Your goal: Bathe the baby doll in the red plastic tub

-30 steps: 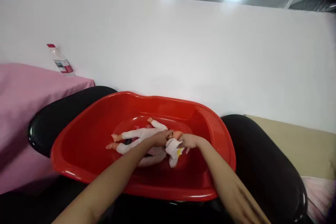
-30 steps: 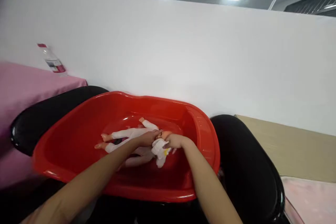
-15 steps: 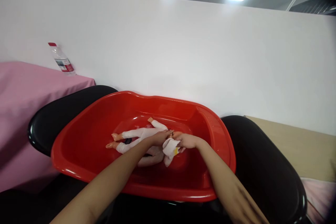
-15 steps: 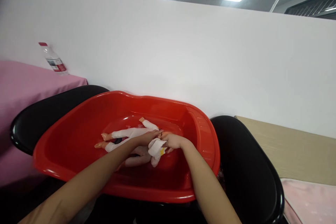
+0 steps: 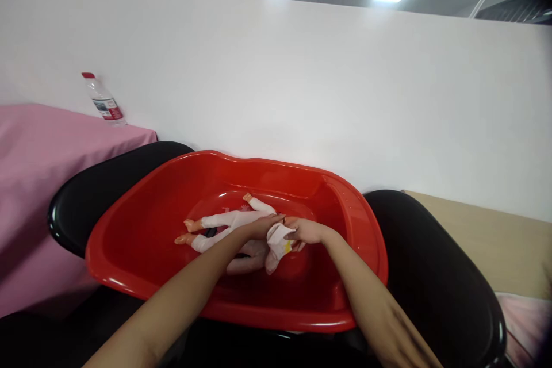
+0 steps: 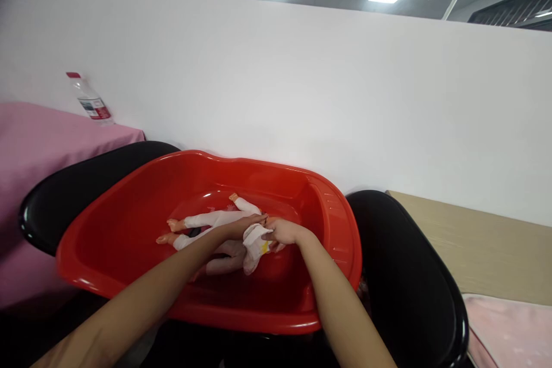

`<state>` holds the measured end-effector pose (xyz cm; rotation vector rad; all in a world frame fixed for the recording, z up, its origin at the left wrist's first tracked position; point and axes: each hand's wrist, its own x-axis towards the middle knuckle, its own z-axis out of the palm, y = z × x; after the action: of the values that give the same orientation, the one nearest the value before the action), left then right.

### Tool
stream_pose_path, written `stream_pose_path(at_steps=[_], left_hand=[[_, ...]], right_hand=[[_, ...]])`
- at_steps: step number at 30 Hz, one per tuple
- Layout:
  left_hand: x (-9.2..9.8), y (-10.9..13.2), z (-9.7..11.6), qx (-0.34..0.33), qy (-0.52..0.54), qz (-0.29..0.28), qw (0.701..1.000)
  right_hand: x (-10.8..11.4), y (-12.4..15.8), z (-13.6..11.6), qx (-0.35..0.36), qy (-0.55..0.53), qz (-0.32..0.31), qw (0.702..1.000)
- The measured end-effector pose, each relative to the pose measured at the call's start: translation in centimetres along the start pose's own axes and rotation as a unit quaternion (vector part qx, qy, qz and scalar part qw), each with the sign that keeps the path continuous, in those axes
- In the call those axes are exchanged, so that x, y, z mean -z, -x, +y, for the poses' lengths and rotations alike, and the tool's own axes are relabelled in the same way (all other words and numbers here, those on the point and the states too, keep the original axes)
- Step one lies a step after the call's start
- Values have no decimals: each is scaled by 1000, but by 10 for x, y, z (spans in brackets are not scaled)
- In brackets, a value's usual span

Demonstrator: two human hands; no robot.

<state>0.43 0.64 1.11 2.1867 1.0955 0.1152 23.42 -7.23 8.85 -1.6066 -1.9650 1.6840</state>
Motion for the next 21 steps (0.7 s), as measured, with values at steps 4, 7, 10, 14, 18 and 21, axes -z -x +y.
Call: stream_pose_path(at_steps=[4, 7, 10, 14, 18, 21], left_hand=[[6, 12, 4, -23, 0, -4, 1000], [9, 17, 9, -17, 6, -17, 1000], [8, 13, 16, -3, 18, -26, 999], [6, 9, 16, -15, 6, -14, 1000], [8, 15, 8, -18, -4, -8, 1000], [8, 17, 8, -14, 8, -6, 1000]], right_hand=[[1, -1, 3, -74, 108, -29, 991], [3, 1, 4, -52, 109, -31, 992], [5, 4, 1, -4, 43, 7, 999], [4, 7, -2, -29, 53, 18, 998], [5, 12, -4, -96, 173, 7, 980], [8, 17, -9, -86, 214, 41, 972]])
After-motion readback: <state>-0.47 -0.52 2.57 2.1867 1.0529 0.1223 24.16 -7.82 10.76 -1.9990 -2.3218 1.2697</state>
